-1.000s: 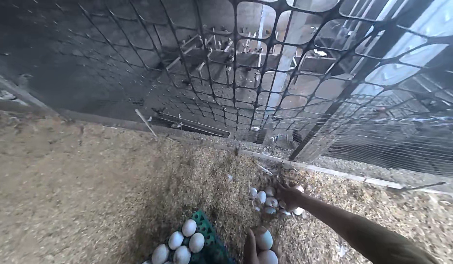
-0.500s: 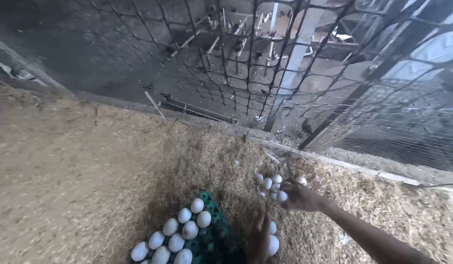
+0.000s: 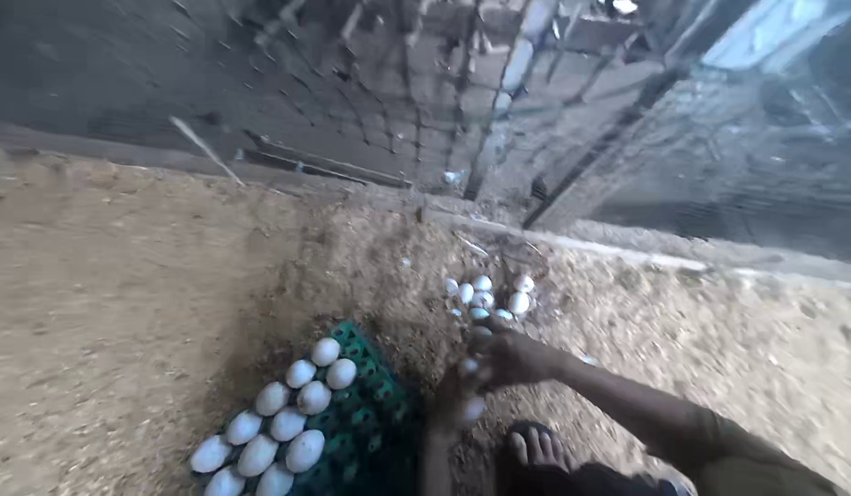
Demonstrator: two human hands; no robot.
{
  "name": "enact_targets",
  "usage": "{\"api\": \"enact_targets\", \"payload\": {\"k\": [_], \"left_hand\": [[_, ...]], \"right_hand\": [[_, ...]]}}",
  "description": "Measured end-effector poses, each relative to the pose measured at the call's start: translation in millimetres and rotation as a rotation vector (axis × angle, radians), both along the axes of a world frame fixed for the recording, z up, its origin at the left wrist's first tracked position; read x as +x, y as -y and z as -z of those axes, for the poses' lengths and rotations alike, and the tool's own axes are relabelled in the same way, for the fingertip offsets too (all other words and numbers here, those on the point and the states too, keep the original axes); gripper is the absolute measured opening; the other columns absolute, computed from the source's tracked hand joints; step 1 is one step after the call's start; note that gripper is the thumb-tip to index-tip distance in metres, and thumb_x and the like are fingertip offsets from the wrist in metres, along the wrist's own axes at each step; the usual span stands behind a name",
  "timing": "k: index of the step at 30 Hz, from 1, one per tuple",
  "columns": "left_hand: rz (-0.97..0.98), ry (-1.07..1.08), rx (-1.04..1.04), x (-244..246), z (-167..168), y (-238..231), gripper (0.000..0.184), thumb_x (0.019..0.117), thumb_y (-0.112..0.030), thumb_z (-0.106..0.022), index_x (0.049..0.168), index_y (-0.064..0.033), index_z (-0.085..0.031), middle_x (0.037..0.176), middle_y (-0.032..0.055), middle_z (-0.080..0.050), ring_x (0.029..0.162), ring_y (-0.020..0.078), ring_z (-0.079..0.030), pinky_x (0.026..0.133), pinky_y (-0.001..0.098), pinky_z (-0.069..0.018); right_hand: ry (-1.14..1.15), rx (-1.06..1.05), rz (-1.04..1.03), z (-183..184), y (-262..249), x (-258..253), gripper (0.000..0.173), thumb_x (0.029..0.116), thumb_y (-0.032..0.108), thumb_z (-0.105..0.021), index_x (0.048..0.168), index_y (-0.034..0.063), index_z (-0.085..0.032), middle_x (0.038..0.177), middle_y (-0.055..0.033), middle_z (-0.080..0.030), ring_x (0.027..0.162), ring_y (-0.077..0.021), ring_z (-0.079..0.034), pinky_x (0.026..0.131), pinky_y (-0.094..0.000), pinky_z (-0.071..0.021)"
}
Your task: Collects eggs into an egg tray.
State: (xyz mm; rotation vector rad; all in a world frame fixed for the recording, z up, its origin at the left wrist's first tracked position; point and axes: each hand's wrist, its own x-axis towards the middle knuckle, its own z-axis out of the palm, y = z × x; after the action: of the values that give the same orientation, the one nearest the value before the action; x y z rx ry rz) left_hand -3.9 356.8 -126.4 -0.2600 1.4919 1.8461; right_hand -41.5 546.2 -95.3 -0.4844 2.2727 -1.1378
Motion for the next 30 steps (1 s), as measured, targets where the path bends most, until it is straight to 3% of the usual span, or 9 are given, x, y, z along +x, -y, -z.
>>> {"api": "enact_targets", "payload": {"k": [2, 4, 6, 9, 12, 17, 22, 26, 30], "left_hand": [[-0.005, 0.047, -0.038, 2, -4, 2, 0.028, 0.099, -0.022, -0.055, 0.114, 0.0002, -0.062, 0.091, 0.0046, -0.069, 0.08, 0.0103, -0.066, 0.074, 0.0292, -0.0573], [-0.026, 0.101, -0.105, 2, -5, 4, 0.037, 0.0963, -0.029, -0.052, 0.117, 0.0005, -0.06, 0.091, 0.006, -0.066, 0.079, 0.0109, -0.063, 0.071, 0.0304, -0.0555], [-0.045, 0.137, -0.108, 3, -6, 8, 0.04, 0.0943, -0.03, -0.049, 0.118, 0.0005, -0.059, 0.093, 0.0065, -0.064, 0.079, 0.0114, -0.063, 0.071, 0.0304, -0.0555], [-0.075, 0.172, -0.043, 7, -4, 15, 0.04, 0.088, -0.03, -0.052, 0.115, -0.0015, -0.058, 0.087, 0.0049, -0.067, 0.071, 0.0119, -0.066, 0.064, 0.0286, -0.0583], [-0.099, 0.167, 0.077, 11, 4, 18, 0.038, 0.0827, -0.028, -0.058, 0.112, -0.0041, -0.059, 0.084, 0.0036, -0.07, 0.07, 0.0131, -0.069, 0.062, 0.0289, -0.0594], [-0.074, 0.116, 0.172, 9, 5, 13, 0.02, 0.0863, -0.021, -0.052, 0.102, -0.0116, -0.06, 0.081, -0.003, -0.071, 0.071, 0.0083, -0.07, 0.065, 0.0258, -0.0593], [-0.074, 0.114, 0.121, 7, -6, 13, 0.028, 0.0944, -0.033, -0.044, 0.107, -0.0126, -0.058, 0.085, -0.0039, -0.071, 0.072, 0.009, -0.07, 0.063, 0.0266, -0.06], [-0.048, 0.099, 0.188, 5, -6, 19, 0.049, 0.0853, -0.047, -0.069, 0.116, -0.0104, -0.055, 0.098, 0.0002, -0.071, 0.083, 0.0123, -0.071, 0.068, 0.0289, -0.0612], [-0.033, 0.082, 0.247, -1, -13, 19, 0.064, 0.0693, -0.051, -0.087, 0.111, -0.0128, -0.058, 0.097, 0.001, -0.072, 0.08, 0.0136, -0.072, 0.063, 0.029, -0.0614]], "right_hand": [[0.16, -0.186, 0.1, 2, -10, 5, 0.037, 0.0851, 0.009, -0.079, 0.12, 0.0003, -0.07, 0.139, -0.0237, -0.056, 0.127, -0.0344, -0.055, 0.103, -0.0487, -0.0502], [0.377, -0.361, 0.312, 9, -17, 12, 0.031, 0.0959, 0.005, -0.059, 0.126, 0.0001, -0.061, 0.121, -0.0117, -0.064, 0.098, -0.0169, -0.066, 0.08, -0.0359, -0.0579], [0.49, -0.466, 0.527, 22, -25, 14, 0.032, 0.1003, 0.01, -0.049, 0.13, 0.0038, -0.057, 0.108, -0.008, -0.066, 0.081, -0.0152, -0.066, 0.068, -0.0366, -0.0588], [0.339, -0.307, 0.596, 46, -41, -6, 0.032, 0.1012, 0.007, -0.051, 0.13, -0.0009, -0.06, 0.115, -0.0117, -0.066, 0.094, -0.0142, -0.065, 0.085, -0.034, -0.0555], [0.084, 0.142, 0.49, 67, -50, -49, 0.032, 0.0973, 0.002, -0.058, 0.128, -0.0011, -0.067, 0.136, -0.0232, -0.061, 0.124, -0.0339, -0.06, 0.106, -0.0487, -0.0486], [0.129, 0.586, 0.35, 100, -55, -111, 0.071, 0.0883, 0.004, -0.071, 0.154, 0.0178, -0.048, 0.168, -0.0279, -0.012, 0.144, -0.0569, -0.031, 0.103, -0.0724, -0.0436], [0.152, 0.656, 0.189, 98, -45, -125, 0.073, 0.0934, 0.004, -0.068, 0.159, 0.0097, -0.037, 0.167, -0.0301, -0.012, 0.14, -0.0587, -0.035, 0.1, -0.0694, -0.0461], [0.145, 0.69, 0.137, 96, -40, -128, 0.052, 0.0989, 0.003, -0.06, 0.149, 0.0004, -0.048, 0.167, -0.0287, -0.015, 0.141, -0.0567, -0.036, 0.101, -0.0677, -0.0471], [0.096, 0.671, 0.086, 105, -45, -130, 0.054, 0.0966, 0.006, -0.066, 0.148, 0.0006, -0.05, 0.166, -0.0291, -0.018, 0.142, -0.0556, -0.034, 0.105, -0.0668, -0.0442]]}}
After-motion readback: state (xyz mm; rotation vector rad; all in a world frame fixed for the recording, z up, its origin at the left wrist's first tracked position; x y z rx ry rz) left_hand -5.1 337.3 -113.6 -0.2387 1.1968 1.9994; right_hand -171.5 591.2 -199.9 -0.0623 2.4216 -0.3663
